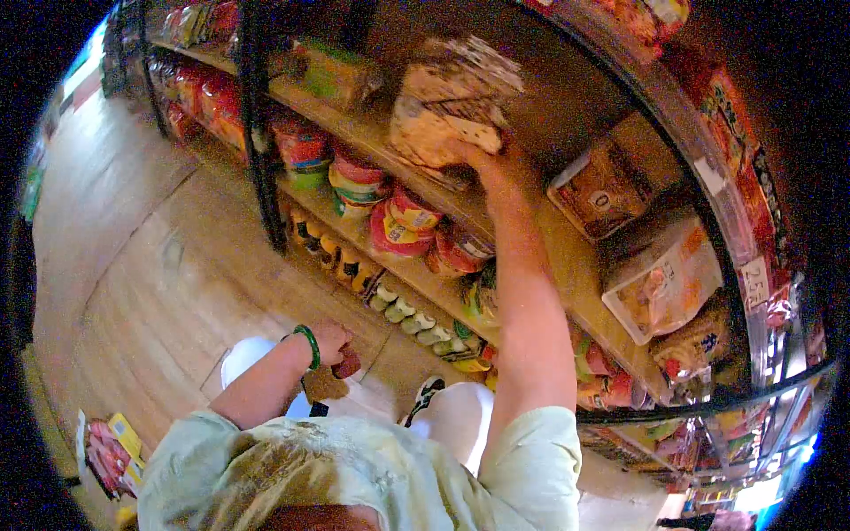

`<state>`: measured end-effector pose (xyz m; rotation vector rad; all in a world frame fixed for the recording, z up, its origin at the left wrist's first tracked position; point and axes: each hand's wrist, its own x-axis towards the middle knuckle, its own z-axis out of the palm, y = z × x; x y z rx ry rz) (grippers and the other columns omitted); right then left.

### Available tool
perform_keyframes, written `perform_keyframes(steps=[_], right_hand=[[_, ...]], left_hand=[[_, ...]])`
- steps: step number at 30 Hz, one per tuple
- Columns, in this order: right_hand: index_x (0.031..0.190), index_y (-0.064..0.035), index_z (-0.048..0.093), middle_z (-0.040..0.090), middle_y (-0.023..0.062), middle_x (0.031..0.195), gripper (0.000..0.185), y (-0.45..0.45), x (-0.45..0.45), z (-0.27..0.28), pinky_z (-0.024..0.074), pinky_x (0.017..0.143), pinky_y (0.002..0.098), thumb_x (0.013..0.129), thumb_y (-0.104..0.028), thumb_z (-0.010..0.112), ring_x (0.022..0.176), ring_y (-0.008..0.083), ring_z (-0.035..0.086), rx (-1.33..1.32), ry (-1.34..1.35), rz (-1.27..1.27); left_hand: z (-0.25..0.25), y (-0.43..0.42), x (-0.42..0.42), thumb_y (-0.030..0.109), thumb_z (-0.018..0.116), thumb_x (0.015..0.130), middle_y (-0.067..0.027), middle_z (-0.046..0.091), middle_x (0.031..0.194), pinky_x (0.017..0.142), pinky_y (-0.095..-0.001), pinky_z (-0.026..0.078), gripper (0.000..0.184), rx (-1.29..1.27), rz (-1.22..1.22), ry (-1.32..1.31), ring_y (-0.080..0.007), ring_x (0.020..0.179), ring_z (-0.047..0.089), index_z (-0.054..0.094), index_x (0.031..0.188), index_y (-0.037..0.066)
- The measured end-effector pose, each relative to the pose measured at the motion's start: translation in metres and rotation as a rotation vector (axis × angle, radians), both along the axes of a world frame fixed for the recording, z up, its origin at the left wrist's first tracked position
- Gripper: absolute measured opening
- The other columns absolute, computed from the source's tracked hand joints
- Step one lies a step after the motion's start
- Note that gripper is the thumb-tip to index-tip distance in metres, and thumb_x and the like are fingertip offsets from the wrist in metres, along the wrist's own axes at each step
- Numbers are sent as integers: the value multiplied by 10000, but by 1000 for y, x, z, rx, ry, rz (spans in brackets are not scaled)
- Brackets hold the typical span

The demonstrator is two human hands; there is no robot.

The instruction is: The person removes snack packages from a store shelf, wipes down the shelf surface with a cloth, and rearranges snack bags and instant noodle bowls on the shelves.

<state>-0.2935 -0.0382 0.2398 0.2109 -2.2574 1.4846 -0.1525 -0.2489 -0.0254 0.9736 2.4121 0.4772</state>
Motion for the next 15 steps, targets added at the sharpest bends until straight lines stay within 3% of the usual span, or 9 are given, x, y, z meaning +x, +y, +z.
perform_keyframes(steps=[2,4,7,10,12,13,14,15], right_hand=[[1135,-48,482,543,113,1089,666,15,3,-6,397,876,338,552,-178,779,1005,244,512,-114,-23,101],[1185,-52,436,467,68,1193,728,19,36,6,242,973,386,561,-176,789,1138,220,391,-365,-150,32],[1173,-33,432,494,81,1164,651,53,61,14,309,946,397,621,-174,747,1096,244,444,-414,-321,-114],[1187,-44,425,479,96,1191,622,103,82,8,347,933,441,658,-213,706,1091,280,461,-633,-335,-30],[1185,-38,420,500,109,1153,594,133,97,-2,369,922,472,684,-244,666,1094,295,456,-691,-197,185],[1173,-32,421,534,110,1087,554,143,106,-5,399,889,477,706,-246,629,1032,287,499,-758,-168,189],[1173,-32,421,534,110,1087,554,154,113,-8,399,889,477,706,-246,629,1032,287,499,-769,-156,175],[1153,-26,434,542,109,1062,572,167,122,-10,422,868,444,679,-268,644,991,280,518,-739,-175,150]], left_hand=[[-7,1,-2,181,566,642,-182,605,861,761,-407,453,234,-16,-1,-15,-333,838,572,610,821,38],[-5,0,0,191,562,651,-181,605,866,764,-408,452,242,-39,-20,-33,-331,844,572,610,834,40],[10,-3,2,201,545,675,-181,602,881,762,-419,448,253,2,20,-78,-335,855,569,605,867,48],[10,0,0,156,553,677,-159,611,888,756,-378,452,262,-42,12,-26,-301,875,572,607,919,75],[-1,-1,-5,147,526,722,-178,598,898,749,-372,454,265,233,201,-41,-305,865,568,576,970,67],[26,-4,-3,177,521,782,-136,613,888,723,-330,456,241,328,303,-196,-252,827,577,557,987,55],[32,-5,-5,177,521,782,-136,613,888,723,-330,456,241,317,286,-192,-252,827,577,557,987,55],[34,-9,-7,204,529,798,-98,611,884,717,-305,451,243,587,504,-367,-216,811,569,558,976,41]])
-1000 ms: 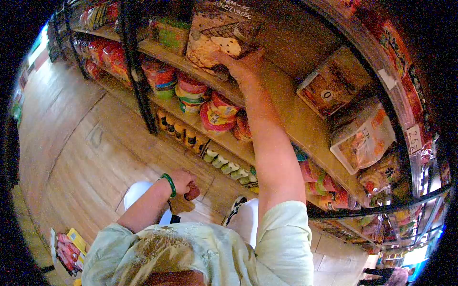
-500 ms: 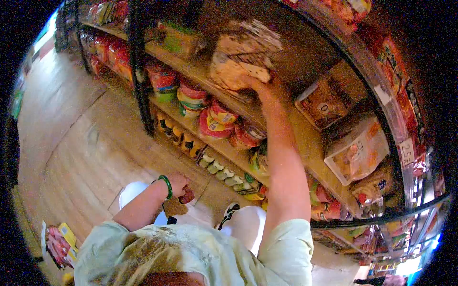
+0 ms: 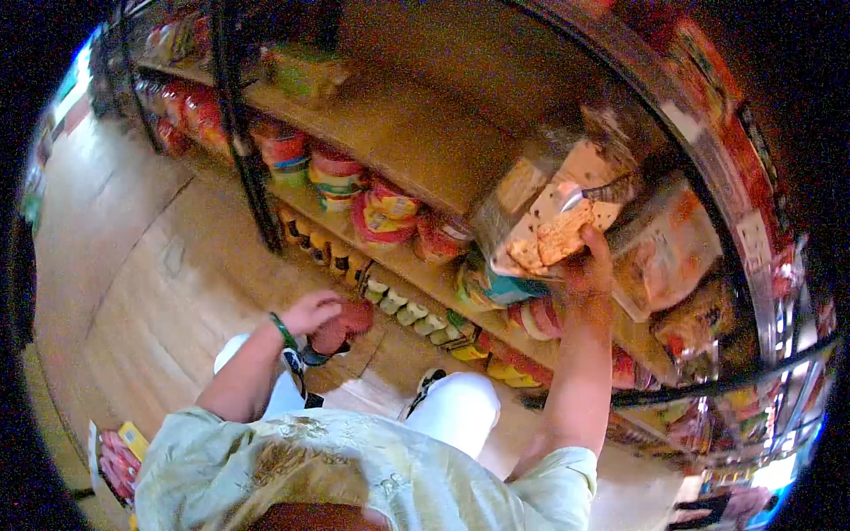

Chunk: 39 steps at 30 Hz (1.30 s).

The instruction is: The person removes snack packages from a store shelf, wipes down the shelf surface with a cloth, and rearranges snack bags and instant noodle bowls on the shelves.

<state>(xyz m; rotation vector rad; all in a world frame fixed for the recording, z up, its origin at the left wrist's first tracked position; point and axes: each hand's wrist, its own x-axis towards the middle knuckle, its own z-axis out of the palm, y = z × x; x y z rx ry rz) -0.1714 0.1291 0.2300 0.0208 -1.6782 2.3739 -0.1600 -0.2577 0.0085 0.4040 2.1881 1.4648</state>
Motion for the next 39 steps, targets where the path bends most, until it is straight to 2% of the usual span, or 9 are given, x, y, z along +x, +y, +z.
perform_keyframes(steps=[7,11,15,21,24,31,35,37,39], right_hand=[[1121,-61,463,566,93,992,560,22,35,-26,494,763,396,660,-319,651,885,271,566,-169,-23,4],[1131,-62,456,565,92,990,491,40,19,-43,494,764,418,731,-308,599,883,273,564,-391,125,52],[1089,-52,469,562,103,967,413,32,25,-36,474,797,414,792,-333,522,849,265,566,-507,99,54],[1031,-46,554,594,101,1005,390,17,23,-30,457,841,393,713,-256,637,923,244,566,-553,35,71],[1135,-20,471,543,134,1100,476,5,35,-20,429,884,412,741,-236,627,987,277,541,-583,119,166],[1140,-3,456,535,167,1102,455,6,19,-21,416,897,438,762,-217,593,990,296,541,-587,210,368],[1144,-9,456,544,161,1091,450,7,22,-16,412,889,464,760,-201,589,972,306,548,-633,225,394],[1150,0,456,536,168,1107,482,8,23,-18,396,903,458,747,-219,603,995,306,535,-607,216,374],[1155,9,455,527,174,1123,514,9,19,-24,381,917,453,734,-237,618,1018,306,522,-588,221,356]], left_hand=[[124,-27,-17,169,504,831,-19,575,888,719,-213,422,182,740,182,-126,-86,814,532,543,917,14],[189,-19,-35,151,504,828,-16,570,890,742,-217,408,182,755,266,239,-89,824,525,547,938,13],[237,6,-69,206,564,810,-42,581,970,775,-224,395,272,562,457,466,-100,886,513,575,984,-4],[222,28,-197,223,466,847,-155,524,1137,874,-387,393,331,-640,360,1503,-324,1035,495,513,1132,62],[226,60,-177,259,406,871,-150,481,1199,892,-401,375,375,-778,-87,1134,-308,1072,475,469,1195,81],[188,103,-172,269,435,849,-157,409,1275,943,-384,335,464,-644,-134,978,-303,1130,429,388,1269,77],[170,127,-159,208,417,856,-166,420,1253,942,-391,325,432,-620,-209,1468,-316,1122,419,385,1263,66],[207,145,-131,227,430,861,-159,412,1261,947,-390,317,427,-831,-217,972,-304,1142,398,392,1255,66],[233,157,-132,235,440,863,-148,399,1274,964,-387,303,422,-998,-161,1007,-291,1163,378,400,1250,71]])
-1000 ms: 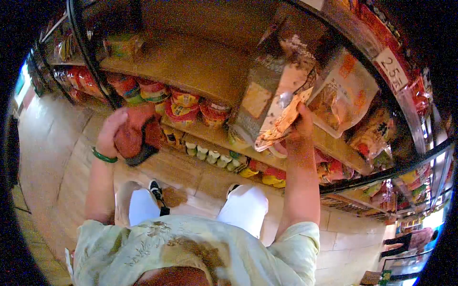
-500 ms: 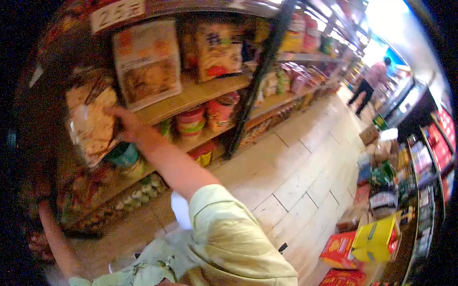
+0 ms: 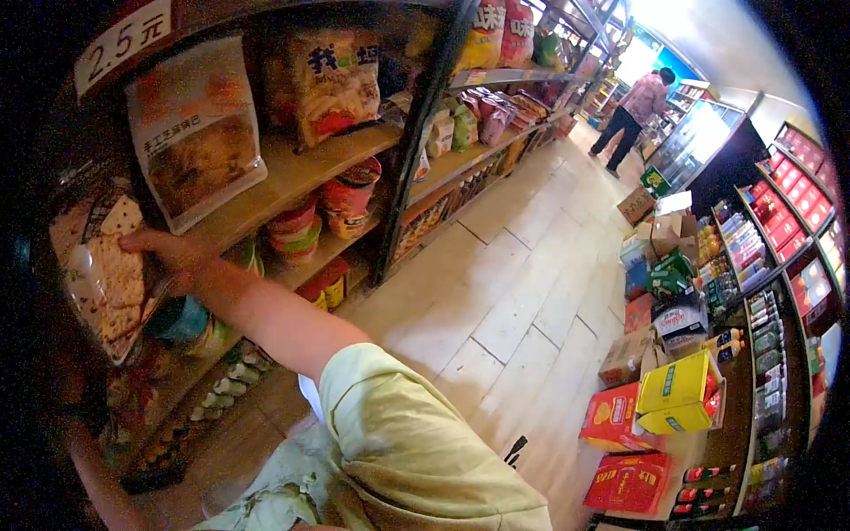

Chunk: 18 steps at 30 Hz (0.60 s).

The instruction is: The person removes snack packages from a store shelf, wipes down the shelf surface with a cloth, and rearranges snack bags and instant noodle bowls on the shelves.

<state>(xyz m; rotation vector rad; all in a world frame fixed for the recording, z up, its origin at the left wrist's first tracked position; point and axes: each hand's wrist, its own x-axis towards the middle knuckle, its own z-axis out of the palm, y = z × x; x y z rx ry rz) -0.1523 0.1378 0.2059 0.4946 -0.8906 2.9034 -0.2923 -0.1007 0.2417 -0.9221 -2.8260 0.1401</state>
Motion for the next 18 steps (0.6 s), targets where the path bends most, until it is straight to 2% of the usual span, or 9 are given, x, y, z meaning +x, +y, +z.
perform_keyframes(steps=[2,4,6,18], right_hand=[[1145,7,465,533,169,1116,503,1,-8,-7,387,911,450,730,-231,622,1010,294,527,-28,-27,13],[1134,9,474,541,168,1102,489,1,0,4,393,906,443,731,-228,620,997,286,537,-27,-116,-24],[1117,16,486,551,169,1085,479,-1,7,10,400,902,430,730,-232,621,985,278,545,-29,-28,58],[1080,32,507,579,163,1038,451,2,-5,-1,443,857,400,720,-211,628,912,270,583,-25,16,33]], left_hand=[[7,-9,-16,229,439,861,-149,399,1274,966,-387,301,419,33,-66,147,-292,1163,378,402,1248,71],[11,-9,-20,222,439,860,-149,400,1273,968,-387,299,417,29,-75,186,-293,1162,378,404,1247,71],[11,-14,-23,216,439,858,-150,400,1273,969,-387,298,415,26,-74,185,-294,1162,378,406,1246,71],[-2,-20,-24,176,438,849,-152,401,1270,979,-386,287,404,26,-87,201,-299,1160,378,417,1238,71]])
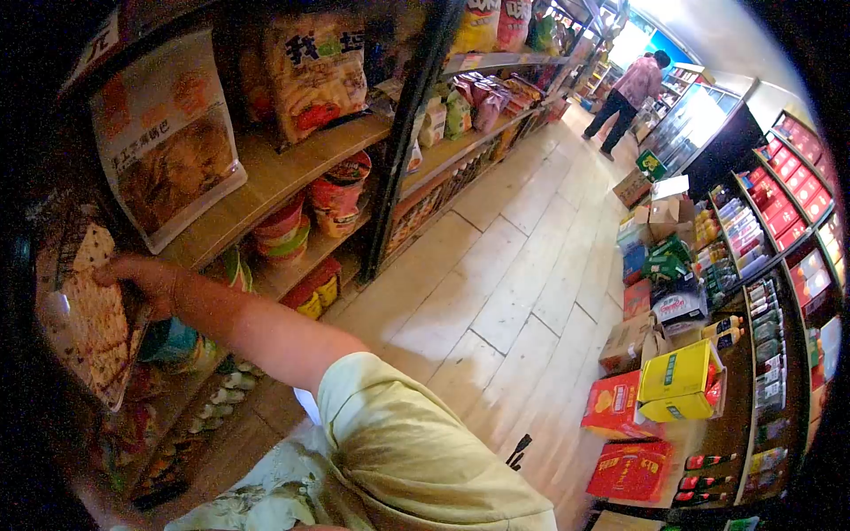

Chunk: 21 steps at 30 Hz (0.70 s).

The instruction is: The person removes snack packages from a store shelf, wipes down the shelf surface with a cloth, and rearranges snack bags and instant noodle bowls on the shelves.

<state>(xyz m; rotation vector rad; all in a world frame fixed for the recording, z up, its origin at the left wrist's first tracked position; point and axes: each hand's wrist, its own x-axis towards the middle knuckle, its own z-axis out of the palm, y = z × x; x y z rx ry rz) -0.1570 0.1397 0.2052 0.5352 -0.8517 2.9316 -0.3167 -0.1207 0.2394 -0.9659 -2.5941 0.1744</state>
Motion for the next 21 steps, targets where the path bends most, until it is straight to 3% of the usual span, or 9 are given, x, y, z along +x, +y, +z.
perform_keyframes(steps=[21], right_hand=[[1089,27,503,566,162,1049,447,-3,0,2,434,863,430,737,-223,616,943,277,563,-1,-34,-29]], left_hand=[[-36,-35,-11,108,437,832,-157,404,1266,997,-384,269,395,-66,-18,126,-309,1157,378,437,1225,71]])
